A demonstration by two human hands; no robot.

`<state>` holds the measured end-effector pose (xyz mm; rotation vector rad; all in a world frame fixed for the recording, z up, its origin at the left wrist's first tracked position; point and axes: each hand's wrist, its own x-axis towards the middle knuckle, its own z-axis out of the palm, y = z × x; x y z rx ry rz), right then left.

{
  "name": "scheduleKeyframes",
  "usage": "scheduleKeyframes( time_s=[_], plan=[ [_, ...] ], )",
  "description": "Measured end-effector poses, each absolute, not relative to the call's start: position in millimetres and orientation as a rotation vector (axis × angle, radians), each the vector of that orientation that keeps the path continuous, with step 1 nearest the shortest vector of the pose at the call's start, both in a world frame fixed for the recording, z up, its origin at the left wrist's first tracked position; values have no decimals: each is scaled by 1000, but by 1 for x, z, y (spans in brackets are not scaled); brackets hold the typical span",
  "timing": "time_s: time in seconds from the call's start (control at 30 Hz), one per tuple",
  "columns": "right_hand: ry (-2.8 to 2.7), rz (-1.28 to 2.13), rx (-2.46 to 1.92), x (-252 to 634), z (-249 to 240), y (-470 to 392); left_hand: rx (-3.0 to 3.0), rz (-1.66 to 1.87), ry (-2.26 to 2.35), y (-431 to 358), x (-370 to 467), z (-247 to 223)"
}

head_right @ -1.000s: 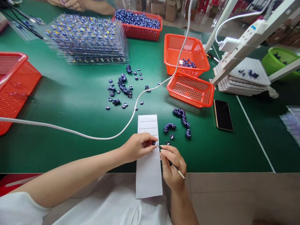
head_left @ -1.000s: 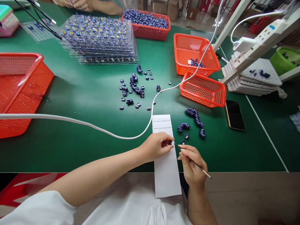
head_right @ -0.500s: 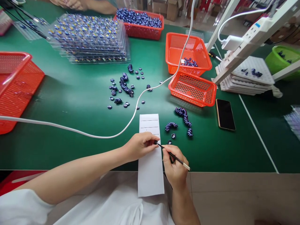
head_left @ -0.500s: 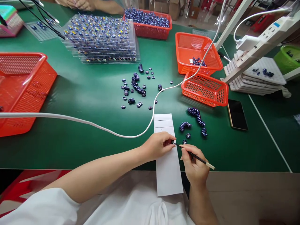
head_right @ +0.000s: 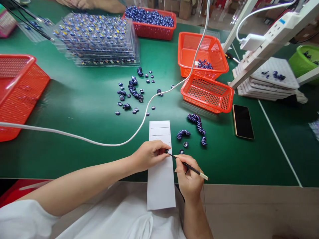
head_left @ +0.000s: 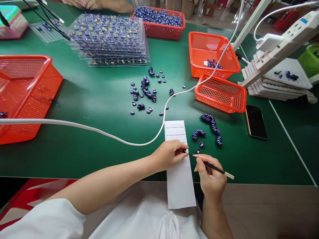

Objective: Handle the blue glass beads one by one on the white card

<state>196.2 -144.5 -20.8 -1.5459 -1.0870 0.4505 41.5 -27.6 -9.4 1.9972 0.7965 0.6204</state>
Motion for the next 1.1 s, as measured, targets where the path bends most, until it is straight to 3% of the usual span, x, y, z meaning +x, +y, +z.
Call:
scheduleKeyframes(
  time_s=[0.43, 0.8, 1.1],
  plan=[
    [-1104, 421, -1635, 196, -21, -143, 1951, 592, 776, -26, 41, -10],
    [-901, 448, -1442, 192, -15, -142, 1650, 599, 801, -24, 41, -12],
    [-1047, 437, -1500, 194, -22, -144, 1886, 624, 806, -27, 40, -10]
  ],
)
